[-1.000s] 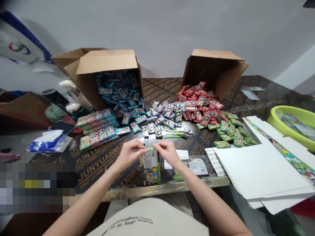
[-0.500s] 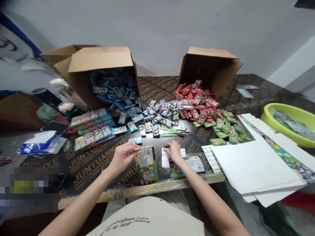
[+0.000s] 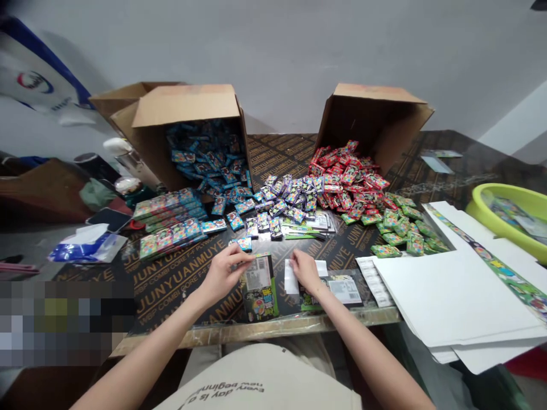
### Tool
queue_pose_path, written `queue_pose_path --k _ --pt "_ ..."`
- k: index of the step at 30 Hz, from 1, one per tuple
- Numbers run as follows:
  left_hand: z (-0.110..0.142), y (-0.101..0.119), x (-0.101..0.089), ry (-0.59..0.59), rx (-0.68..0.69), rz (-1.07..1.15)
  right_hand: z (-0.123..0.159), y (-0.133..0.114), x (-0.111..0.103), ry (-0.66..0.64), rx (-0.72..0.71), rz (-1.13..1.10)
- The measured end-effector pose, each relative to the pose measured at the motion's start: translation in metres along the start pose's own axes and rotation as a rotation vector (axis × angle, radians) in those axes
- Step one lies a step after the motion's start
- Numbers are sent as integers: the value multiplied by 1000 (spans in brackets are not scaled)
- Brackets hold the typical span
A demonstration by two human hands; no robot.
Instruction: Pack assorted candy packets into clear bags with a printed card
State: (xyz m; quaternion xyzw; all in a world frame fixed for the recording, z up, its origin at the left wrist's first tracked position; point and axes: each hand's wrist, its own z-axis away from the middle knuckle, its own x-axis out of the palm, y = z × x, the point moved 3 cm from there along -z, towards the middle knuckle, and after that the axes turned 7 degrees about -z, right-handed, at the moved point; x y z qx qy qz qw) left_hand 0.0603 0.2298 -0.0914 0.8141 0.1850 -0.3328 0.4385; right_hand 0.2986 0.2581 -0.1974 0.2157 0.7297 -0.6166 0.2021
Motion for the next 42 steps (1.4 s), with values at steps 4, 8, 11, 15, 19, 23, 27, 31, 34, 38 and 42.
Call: queue_pose_path --k 4,8,11,15,19,23,27,31,34,38,42 --pt "-1 -1 1 125 -96 133 -19 -32 -18 -57 38 -169" --pt "-1 0 1 200 -134 212 -27 -102 -24 -242 -13 -490" --pt "-1 4 -2 199 -128 214 -27 -143 -14 -480 -39 -569" --pt "0 7 -3 198 -90 173 -30 -151 -1 -637 -30 -516" --pt "-1 4 5 223 -111 68 -35 -138 6 -653 -8 -506" --pt "-4 6 18 201 -81 -119 -39 -129 16 -502 -20 -445" --pt "0 6 16 101 -5 -368 -45 -109 7 -298 -75 -372" --pt "17 -23 -15 33 -164 -608 -44 -58 -37 -1 -64 12" --pt "31 -47 -30 -45 -204 -855 -30 -14 -62 46 33 177" --pt "35 -55 0 -323 -12 -792 -12 21 -61 0 95 279" --pt "28 -54 43 -592 48 -589 -6 26 -49 -38 43 303"
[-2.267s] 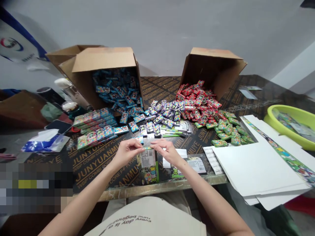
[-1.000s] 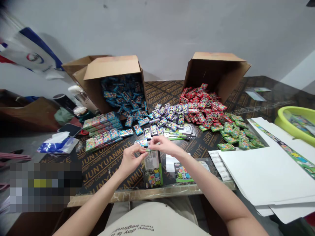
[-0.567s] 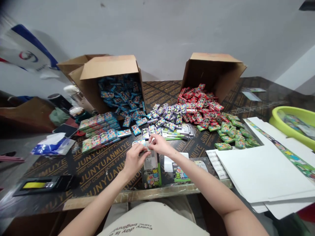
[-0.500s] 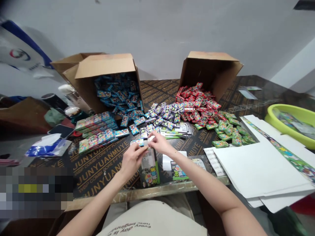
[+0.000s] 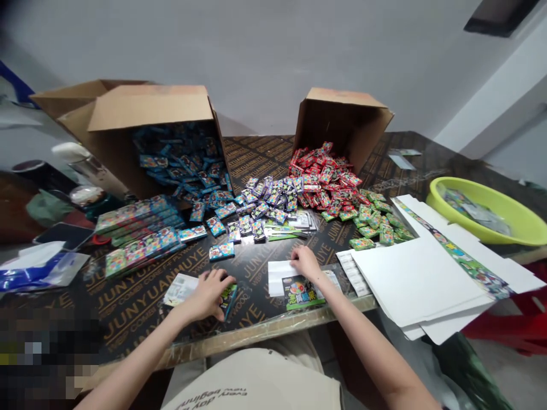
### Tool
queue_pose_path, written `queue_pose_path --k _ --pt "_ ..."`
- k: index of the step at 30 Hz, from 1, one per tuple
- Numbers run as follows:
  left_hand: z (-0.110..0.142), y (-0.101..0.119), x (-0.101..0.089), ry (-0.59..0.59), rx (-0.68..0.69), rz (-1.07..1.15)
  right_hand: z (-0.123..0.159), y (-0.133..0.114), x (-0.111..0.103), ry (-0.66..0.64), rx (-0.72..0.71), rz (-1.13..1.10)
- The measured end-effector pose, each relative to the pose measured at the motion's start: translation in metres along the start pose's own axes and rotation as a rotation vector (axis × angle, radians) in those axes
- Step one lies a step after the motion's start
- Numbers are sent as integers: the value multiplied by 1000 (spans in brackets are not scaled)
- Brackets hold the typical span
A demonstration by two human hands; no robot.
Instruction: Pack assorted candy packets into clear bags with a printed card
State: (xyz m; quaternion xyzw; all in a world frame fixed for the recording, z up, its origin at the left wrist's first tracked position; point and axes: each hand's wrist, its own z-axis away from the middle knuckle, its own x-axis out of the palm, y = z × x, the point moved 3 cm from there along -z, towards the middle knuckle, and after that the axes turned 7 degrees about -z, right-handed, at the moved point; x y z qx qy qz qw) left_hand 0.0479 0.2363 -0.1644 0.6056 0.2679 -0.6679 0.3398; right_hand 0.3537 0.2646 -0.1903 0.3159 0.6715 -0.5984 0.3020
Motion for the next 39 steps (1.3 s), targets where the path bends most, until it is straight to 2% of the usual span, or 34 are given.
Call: queue_pose_path --k 3,6,8,12,14,17,19,21,25,28,30,33,36,39 --pt "-11 5 2 -40 17 72 7 -4 2 14 -58 -1" --pt "-10 6 -13 -60 0 254 17 -7 3 43 -100 -12" --pt "-5 3 -34 67 -35 428 22 -7 4 68 -108 -25" --pt "7 -6 -77 504 -43 754 25 -1 3 123 -93 -78" --pt "10 -9 -83 601 -34 870 24 1 1 149 -89 -120" --pt "11 -10 -70 641 -74 966 21 -7 -7 202 -101 -175" --pt "10 -8 -60 640 -107 951 18 -25 -13 241 -115 -256" --pt "10 -5 -54 643 -126 911 17 -53 -17 242 -126 -421" --pt "12 0 -60 657 -157 862 14 -121 -9 70 -167 -783" --pt "14 3 -68 658 -181 823 14 -154 5 -24 -189 -902" --pt "15 4 -71 670 -183 792 15 -163 12 -26 -192 -923" --pt "15 6 -71 700 -166 764 20 -163 16 32 -213 -881" --pt "17 7 -69 719 -107 733 27 -160 11 54 -267 -754" --pt "19 9 -69 676 -38 638 27 -163 0 22 -317 -639"
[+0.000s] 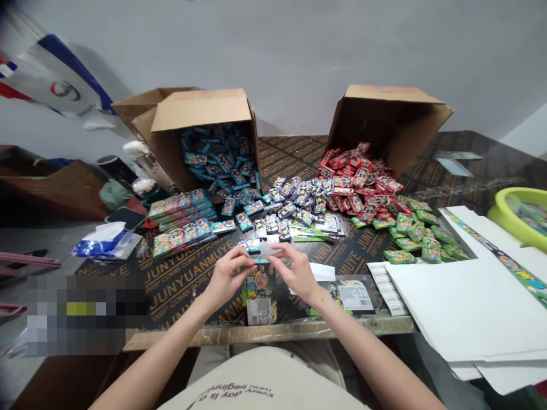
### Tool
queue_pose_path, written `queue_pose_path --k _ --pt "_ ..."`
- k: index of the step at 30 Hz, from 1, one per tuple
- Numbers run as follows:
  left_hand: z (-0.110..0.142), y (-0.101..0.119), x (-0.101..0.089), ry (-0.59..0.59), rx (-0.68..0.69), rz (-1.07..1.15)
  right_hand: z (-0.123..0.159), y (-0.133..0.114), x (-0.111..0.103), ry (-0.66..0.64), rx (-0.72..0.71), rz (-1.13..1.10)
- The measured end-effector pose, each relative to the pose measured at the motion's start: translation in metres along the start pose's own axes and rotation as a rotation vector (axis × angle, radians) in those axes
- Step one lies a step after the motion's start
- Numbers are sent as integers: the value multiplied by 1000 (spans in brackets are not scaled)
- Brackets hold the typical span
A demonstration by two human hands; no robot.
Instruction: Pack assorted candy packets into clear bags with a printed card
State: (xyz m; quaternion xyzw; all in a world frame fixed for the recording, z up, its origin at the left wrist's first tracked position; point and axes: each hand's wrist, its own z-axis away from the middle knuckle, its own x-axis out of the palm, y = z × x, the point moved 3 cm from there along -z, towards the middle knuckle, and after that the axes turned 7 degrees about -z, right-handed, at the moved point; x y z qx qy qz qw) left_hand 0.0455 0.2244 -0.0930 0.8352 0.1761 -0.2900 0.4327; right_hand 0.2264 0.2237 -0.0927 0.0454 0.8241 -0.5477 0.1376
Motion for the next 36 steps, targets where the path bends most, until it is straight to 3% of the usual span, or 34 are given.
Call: queue_pose_path --k 3,5,12,15,19,23,26,29,31,34,36 --pt "0 3 -2 -66 24 -64 -18 -13 -10 43 -52 88" --pt "-1 4 -4 -66 5 -49 -35 -21 -12 -10 -46 76" --pt "-6 -16 2 -19 -195 320 -64 -17 9 -679 388 -307" --pt "-6 -24 3 13 -266 428 -66 -8 15 -794 473 -317" --pt "-4 -20 4 43 -278 376 -70 1 19 -824 479 -300" --pt "-4 -9 5 147 -213 231 -71 6 20 -825 434 -290" --pt "-2 -4 7 213 -176 168 -69 6 24 -753 393 -243" --pt "3 -8 16 238 -252 216 -63 9 28 -638 307 -143" --pt "11 -15 26 191 -367 378 -59 17 27 -530 238 -16" --pt "25 -24 33 5 -485 617 -59 42 2 -273 157 330" --pt "32 -32 14 5 -494 565 -61 63 -30 -122 149 529"
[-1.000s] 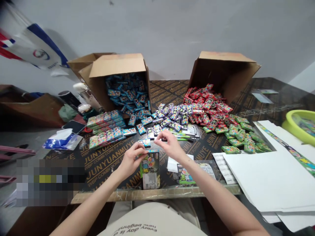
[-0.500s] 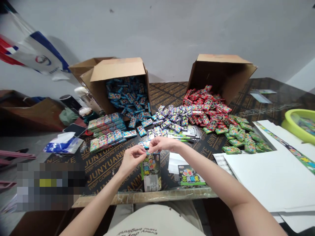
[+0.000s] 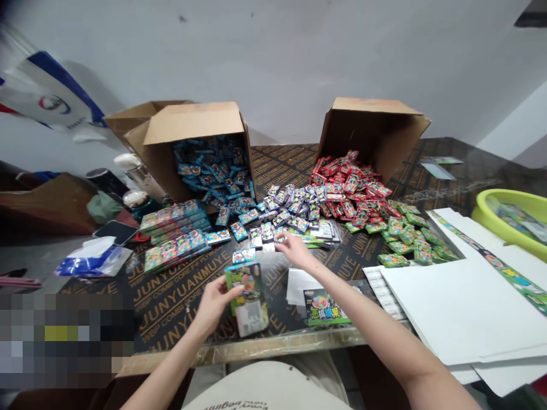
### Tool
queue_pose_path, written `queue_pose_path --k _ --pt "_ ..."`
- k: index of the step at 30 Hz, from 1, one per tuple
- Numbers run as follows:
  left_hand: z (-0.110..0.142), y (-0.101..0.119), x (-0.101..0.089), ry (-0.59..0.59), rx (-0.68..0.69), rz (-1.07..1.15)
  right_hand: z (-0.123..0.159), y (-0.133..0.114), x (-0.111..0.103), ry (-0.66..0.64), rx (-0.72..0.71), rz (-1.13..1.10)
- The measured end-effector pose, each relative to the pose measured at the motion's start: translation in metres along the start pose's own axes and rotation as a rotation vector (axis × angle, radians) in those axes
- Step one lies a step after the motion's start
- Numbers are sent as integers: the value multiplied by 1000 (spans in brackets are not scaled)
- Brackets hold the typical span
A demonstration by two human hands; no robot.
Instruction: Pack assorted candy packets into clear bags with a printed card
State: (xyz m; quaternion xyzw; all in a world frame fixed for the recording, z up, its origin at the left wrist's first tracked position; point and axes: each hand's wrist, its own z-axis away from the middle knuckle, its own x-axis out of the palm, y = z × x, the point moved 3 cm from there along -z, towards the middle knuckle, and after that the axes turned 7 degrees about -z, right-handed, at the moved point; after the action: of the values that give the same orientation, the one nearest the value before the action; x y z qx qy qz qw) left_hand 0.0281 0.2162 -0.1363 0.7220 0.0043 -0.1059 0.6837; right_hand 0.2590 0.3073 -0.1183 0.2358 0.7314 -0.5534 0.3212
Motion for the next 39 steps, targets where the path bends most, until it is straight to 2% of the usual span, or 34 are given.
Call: queue_pose_path --k 1,4,5,6,8,10,13,15,18,20,23,26,29,32,34,36,39 --pt "1 4 -18 91 37 -78 -2 18 -10 51 27 57" --pt "-4 24 -80 498 252 -478 -5 67 -38 136 102 203" --pt "-9 28 -97 586 323 -634 -6 79 -43 147 116 236" --pt "-17 29 -110 623 372 -793 -6 90 -44 152 126 255" --pt "-38 19 -128 583 352 -1079 -6 105 -39 153 114 308" --pt "-58 -2 -137 500 245 -1254 -4 116 -27 157 46 418" --pt "-77 -31 -140 439 197 -1310 4 126 -12 200 -101 566" --pt "-82 -44 -139 417 206 -1311 10 131 -8 244 -143 565" --pt "-86 -53 -140 402 211 -1299 13 134 -11 302 -129 585" --pt "-88 -53 -140 408 210 -1286 13 132 -14 278 -141 628" --pt "-87 -45 -129 448 221 -1258 15 125 -19 127 -225 671" --pt "-77 -31 -103 485 283 -1088 21 115 -32 13 -303 663" --pt "-64 -19 -68 393 296 -740 25 100 -48 35 -368 561" --pt "-53 -13 -27 201 164 -359 27 78 -57 160 -390 420" --pt "-47 -11 4 53 45 -112 33 57 -52 264 -395 342" --pt "-45 -9 33 -43 -58 124 44 30 -34 346 -425 257" --pt "-46 -3 61 -10 -110 445 70 -17 8 380 -494 72"
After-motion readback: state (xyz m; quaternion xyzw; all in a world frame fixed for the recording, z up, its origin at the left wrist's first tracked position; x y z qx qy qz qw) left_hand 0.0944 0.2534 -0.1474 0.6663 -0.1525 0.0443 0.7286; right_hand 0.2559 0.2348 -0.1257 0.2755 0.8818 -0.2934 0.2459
